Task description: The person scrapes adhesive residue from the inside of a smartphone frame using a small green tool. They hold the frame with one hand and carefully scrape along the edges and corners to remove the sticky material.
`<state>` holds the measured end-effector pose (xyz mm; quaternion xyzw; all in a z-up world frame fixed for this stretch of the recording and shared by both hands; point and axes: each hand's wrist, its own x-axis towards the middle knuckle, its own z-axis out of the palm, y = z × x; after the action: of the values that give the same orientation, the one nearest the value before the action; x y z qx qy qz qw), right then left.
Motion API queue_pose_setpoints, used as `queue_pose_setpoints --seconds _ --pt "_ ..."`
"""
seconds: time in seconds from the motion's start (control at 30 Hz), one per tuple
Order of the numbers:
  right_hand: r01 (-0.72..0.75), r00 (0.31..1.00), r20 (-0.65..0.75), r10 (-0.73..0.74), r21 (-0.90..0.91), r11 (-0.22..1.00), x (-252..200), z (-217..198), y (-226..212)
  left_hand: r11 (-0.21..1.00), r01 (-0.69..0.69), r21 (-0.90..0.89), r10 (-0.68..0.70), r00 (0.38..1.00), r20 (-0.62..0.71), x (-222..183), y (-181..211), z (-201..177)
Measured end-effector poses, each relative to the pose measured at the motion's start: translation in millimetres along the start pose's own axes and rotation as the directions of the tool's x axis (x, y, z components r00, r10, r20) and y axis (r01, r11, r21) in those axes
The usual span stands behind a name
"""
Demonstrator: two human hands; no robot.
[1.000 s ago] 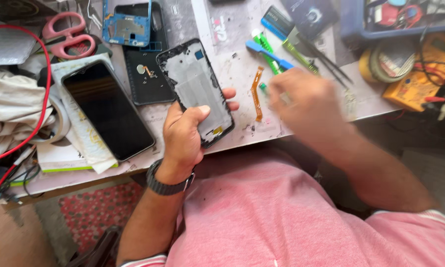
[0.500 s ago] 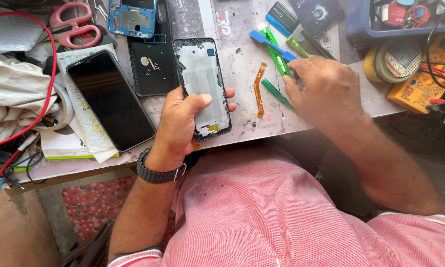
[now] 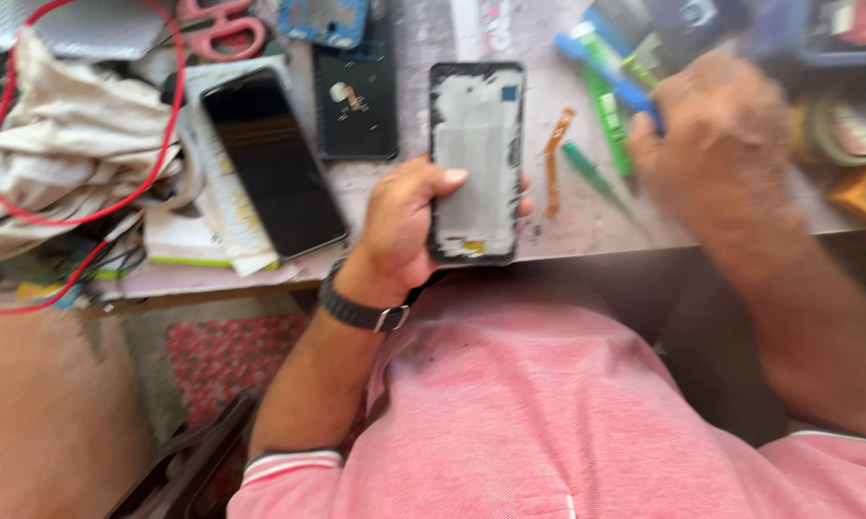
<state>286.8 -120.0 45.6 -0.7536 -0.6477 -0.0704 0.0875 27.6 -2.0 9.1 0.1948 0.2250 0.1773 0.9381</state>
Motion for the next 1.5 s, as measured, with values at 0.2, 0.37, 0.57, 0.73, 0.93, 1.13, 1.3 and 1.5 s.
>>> queue_pose_setpoints --seconds 0.2,0.37,0.57,0.73,0.93,1.13,1.3,1.5 --pt "0.072 0.996 -0.059 -0.066 0.106 0.992 -13 -16 2 0.991 -0.018 -0.132 0.028 0.997 0.076 3 -3 2" --pt "-0.175 0.97 0.242 0.027 0.619 0.766 -23 -24 -41 0.978 -0.051 -0.204 0.074 0.992 0.107 5 -10 3" --pt "-0.595 0.788 0.615 -0.028 0.75 -0.29 -19 3 -73 0.966 -0.241 -0.089 0.244 0.97 0.023 10 -27 7" --pt "-0.541 0.841 0.526 -0.127 0.829 -0.144 -7 1 -41 0.947 -0.238 -0.218 0.26 0.962 0.079 2 -7 -4" --pt "-0.173 0.818 0.449 -0.36 0.788 0.59 48 -44 -9 0.996 0.04 0.083 -0.061 0.962 0.267 -24 47 -21" --pt "0.004 0.683 0.599 -0.418 0.569 0.823 82 -61 -44 0.666 0.114 0.737 -0.312 0.94 0.136 -14 68 7" --pt "0.135 0.806 0.399 -0.436 0.593 0.794 83 -50 -52 0.085 0.026 0.996 -0.093 0.996 -0.018 -17 58 31" --pt "0.078 0.971 0.212 -0.111 0.158 0.984 0 -50 -33 0.015 -0.1 0.995 0.065 0.993 0.099 -17 55 24"
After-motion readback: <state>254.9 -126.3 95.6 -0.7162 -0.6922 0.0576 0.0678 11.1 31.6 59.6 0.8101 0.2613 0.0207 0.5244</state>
